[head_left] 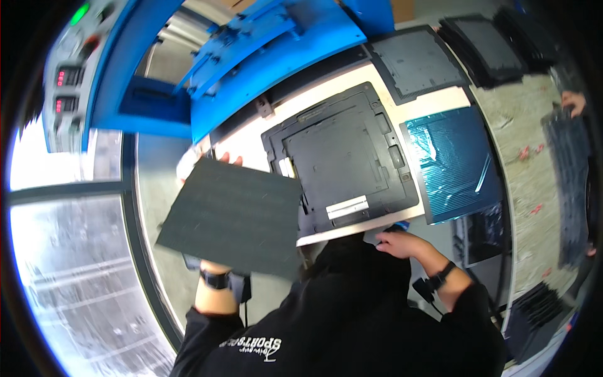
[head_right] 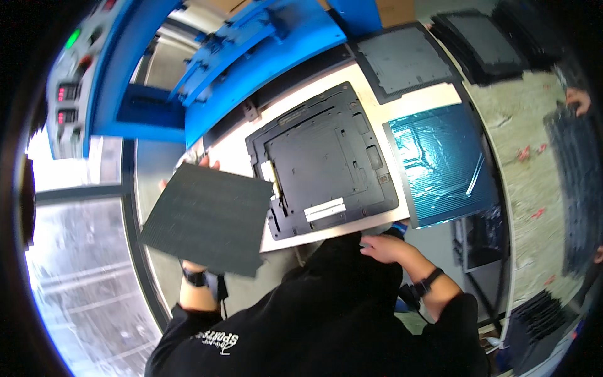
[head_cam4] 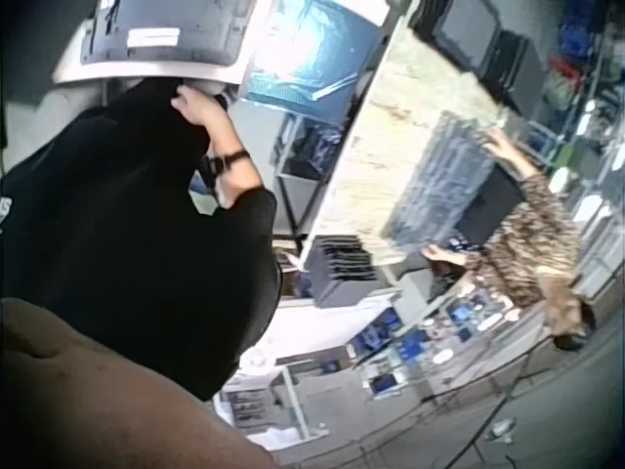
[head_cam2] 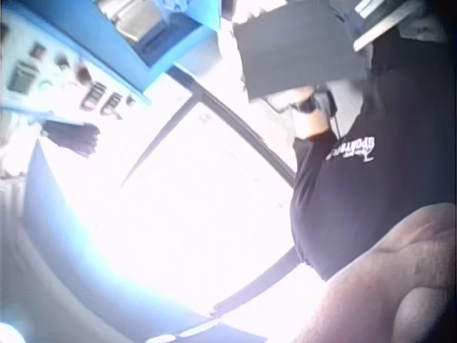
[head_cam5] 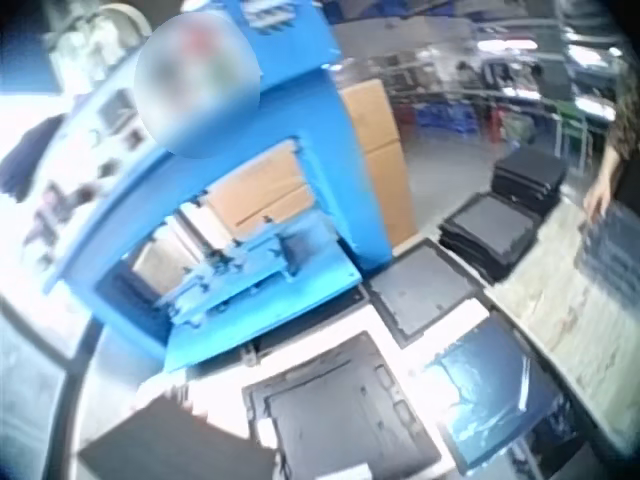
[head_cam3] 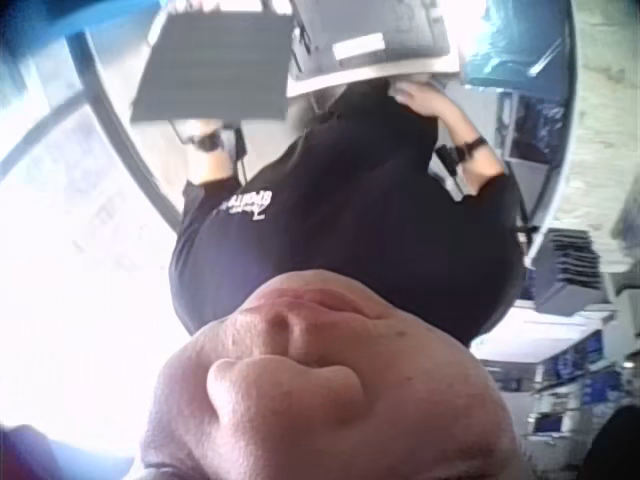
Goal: The recorder processes plastic casing components using blue film and an industrial press.
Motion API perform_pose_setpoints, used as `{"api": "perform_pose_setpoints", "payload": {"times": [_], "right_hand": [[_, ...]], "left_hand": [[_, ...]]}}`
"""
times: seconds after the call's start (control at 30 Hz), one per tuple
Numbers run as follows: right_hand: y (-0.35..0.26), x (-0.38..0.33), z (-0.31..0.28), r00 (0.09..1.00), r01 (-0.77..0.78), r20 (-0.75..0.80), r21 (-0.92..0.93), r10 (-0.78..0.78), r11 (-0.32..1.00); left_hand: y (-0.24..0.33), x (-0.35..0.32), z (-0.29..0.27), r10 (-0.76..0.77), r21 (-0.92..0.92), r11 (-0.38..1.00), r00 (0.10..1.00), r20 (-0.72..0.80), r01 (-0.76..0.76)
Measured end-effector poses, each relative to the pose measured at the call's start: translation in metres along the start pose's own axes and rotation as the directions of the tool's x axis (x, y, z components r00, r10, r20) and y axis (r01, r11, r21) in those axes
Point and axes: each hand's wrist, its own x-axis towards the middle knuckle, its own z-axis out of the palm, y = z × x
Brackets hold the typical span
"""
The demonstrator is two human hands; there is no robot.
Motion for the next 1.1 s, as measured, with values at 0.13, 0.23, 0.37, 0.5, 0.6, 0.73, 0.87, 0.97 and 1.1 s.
{"api": "perform_pose_setpoints", "payload": {"times": [0.13,0.23,0.37,0.5,0.6,0.73,0.87,0.97,1.1], "right_hand": [[-0.117,-0.041,-0.102,0.978,0.095,0.127,0.437,-0.166,0.895],[-0.163,-0.011,-0.131,0.999,-0.02,0.031,0.896,-0.018,0.443],[-0.183,0.01,-0.158,0.998,0.048,-0.06,0.866,0.007,0.497],[-0.165,0.033,-0.19,0.937,0.058,-0.336,0.428,0.099,0.902],[-0.116,0.05,-0.177,0.861,0.11,-0.477,-0.16,-0.174,0.981],[-0.139,0.054,-0.154,0.761,0.054,-0.519,-0.547,-0.389,0.836],[-0.114,0.061,-0.132,0.737,0.073,-0.366,-0.793,-0.568,0.605],[-0.119,0.063,-0.127,0.779,0.022,-0.311,-0.855,-0.545,0.519],[-0.131,0.063,-0.142,0.897,0.051,-0.187,-0.857,-0.401,0.512]], "left_hand": [[-0.026,0.004,-0.028,-0.023,-0.293,0.952,0.973,0.228,0.091],[-0.038,-0.01,0.028,0.09,-0.231,0.969,0.996,-0.01,-0.09],[-0.04,0.002,0.022,0.233,-0.146,0.959,0.97,-0.077,-0.242],[-0.043,0.013,-0.071,0.398,0.888,-0.052,0.805,0.439,-0.458],[-0.065,-0.004,-0.053,0.025,0.832,-0.153,0.839,0.543,-0.534],[-0.102,-0.011,-0.06,-0.145,0.761,-0.295,0.814,0.562,-0.578],[-0.112,-0.005,-0.067,-0.191,0.709,-0.348,0.787,0.587,-0.614],[-0.116,-0.006,-0.061,-0.21,0.706,-0.336,0.78,0.589,-0.624],[-0.116,-0.01,-0.057,-0.249,0.708,-0.342,0.786,0.565,-0.618]]}}
